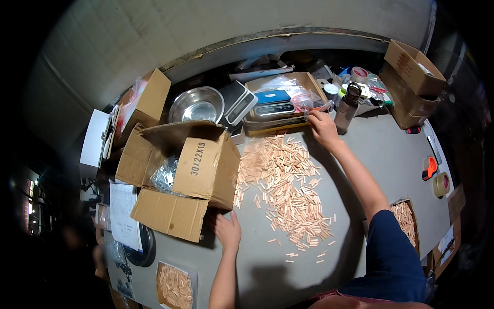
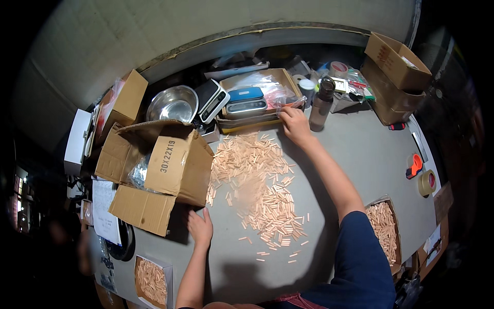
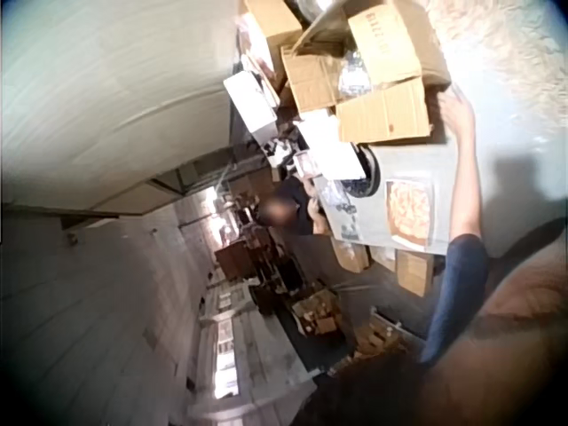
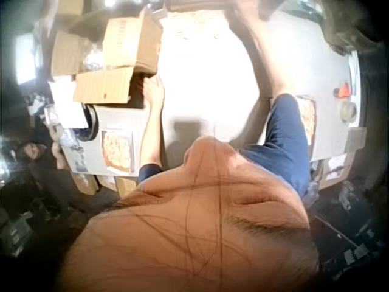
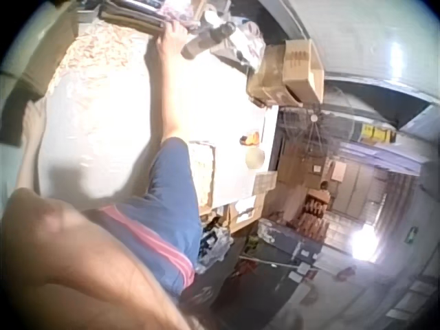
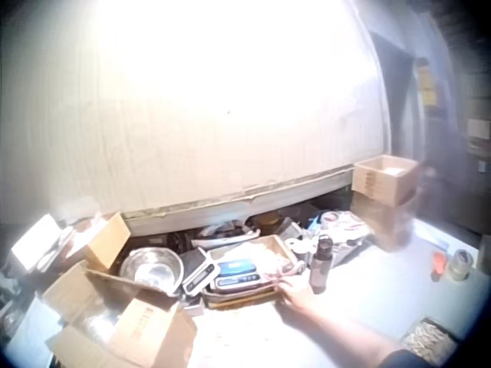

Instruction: The person sorts small wooden pegs on a table, gathering them into a pile and placing them into a cardboard box. The person repeatedly scoops and arranges the pegs, then transfers them into the box.

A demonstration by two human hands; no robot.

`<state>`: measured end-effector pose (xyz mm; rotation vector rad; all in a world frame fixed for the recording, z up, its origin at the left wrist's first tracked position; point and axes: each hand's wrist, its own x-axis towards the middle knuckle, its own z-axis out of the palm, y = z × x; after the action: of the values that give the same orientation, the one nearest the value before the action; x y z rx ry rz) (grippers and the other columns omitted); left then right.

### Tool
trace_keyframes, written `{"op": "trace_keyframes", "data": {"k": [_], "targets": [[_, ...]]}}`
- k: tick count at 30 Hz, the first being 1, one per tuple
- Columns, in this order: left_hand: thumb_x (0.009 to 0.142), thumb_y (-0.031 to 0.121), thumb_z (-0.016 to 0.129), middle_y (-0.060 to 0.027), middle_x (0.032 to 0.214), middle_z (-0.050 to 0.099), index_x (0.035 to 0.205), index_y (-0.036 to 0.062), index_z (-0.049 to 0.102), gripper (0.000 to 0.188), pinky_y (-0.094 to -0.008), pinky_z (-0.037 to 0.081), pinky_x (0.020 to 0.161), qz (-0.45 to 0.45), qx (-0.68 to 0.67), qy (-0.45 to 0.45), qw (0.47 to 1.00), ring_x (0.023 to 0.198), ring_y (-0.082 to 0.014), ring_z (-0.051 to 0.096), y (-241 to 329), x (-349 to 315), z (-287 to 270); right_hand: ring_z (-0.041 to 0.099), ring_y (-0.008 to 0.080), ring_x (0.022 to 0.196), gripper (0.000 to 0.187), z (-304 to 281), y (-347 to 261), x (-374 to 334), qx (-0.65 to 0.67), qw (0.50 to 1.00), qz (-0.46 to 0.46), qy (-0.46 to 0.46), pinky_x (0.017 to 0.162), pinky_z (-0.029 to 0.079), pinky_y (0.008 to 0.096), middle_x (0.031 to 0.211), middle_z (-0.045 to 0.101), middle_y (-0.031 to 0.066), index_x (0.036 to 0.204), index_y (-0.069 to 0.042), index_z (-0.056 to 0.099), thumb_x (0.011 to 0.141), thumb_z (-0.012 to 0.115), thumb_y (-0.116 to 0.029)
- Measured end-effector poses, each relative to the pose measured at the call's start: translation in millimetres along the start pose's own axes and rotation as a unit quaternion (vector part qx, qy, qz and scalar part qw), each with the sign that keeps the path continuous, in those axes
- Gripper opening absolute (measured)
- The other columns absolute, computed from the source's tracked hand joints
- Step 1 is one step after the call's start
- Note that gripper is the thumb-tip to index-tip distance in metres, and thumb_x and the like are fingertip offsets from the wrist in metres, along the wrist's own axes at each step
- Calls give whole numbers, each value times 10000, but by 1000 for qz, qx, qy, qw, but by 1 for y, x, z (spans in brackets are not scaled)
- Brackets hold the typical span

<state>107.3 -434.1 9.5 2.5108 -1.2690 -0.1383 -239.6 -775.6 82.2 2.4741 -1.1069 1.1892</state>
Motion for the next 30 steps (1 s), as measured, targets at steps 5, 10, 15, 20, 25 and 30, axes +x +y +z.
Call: {"op": "trace_keyframes", "data": {"k": [5, 10, 15, 20, 25, 30], "targets": [[1062, 510, 505, -297, 1016, 650, 1093, -37, 528, 549, -581, 489, 870, 9, 7, 26, 1000, 956, -497, 641, -1, -2, 1, 633, 331, 1071, 415, -9, -19, 3, 23, 1000, -2, 13, 930, 481, 423, 1160, 675, 111, 1142, -76, 702, 735, 689, 0], [1061, 509, 510, -293, 1004, 647, 1076, -33, 523, 542, -583, 487, 865, 12, 9, 31, 999, 950, -496, 637, -7, -3, 3, 519, 322, 1248, 583, -26, -28, 23, -99, 992, 48, 66, 1145, 312, 513, 1287, 564, 133, 1260, -61, 625, 685, 677, 29], [1057, 512, 518, -311, 1035, 639, 1095, -40, 515, 553, -598, 480, 881, 10, -1, 19, 1000, 981, -515, 630, -4, 1, 5, 547, 278, 1240, 322, -28, 10, 23, -162, 984, 36, 62, 1203, 255, 553, 1178, 617, 76, 1116, -100, 658, 804, 716, -47], [1059, 504, 513, -299, 1031, 644, 1097, -35, 522, 541, -591, 490, 863, 9, 2, 20, 1000, 964, -505, 642, -4, -1, 4, 622, 263, 1060, 135, -23, 16, 21, -138, 987, -2, 78, 1156, 340, 508, 1001, 640, 63, 955, -109, 651, 848, 729, -81], [1056, 504, 517, -304, 1033, 641, 1096, -36, 521, 542, -591, 493, 855, 13, 5, 22, 1000, 952, -506, 641, -7, -1, 5, 632, 276, 939, 143, -23, 19, 14, -129, 988, -49, 69, 1055, 435, 453, 907, 612, 75, 904, -103, 632, 806, 719, -46], [1055, 516, 519, -317, 1037, 640, 1092, -39, 519, 557, -597, 481, 874, 13, -8, 26, 1000, 962, -520, 629, -4, -1, 4, 632, 272, 916, 189, -20, 26, 15, -117, 990, -64, 49, 916, 468, 418, 890, 604, 72, 912, -97, 627, 762, 715, -22]]}}
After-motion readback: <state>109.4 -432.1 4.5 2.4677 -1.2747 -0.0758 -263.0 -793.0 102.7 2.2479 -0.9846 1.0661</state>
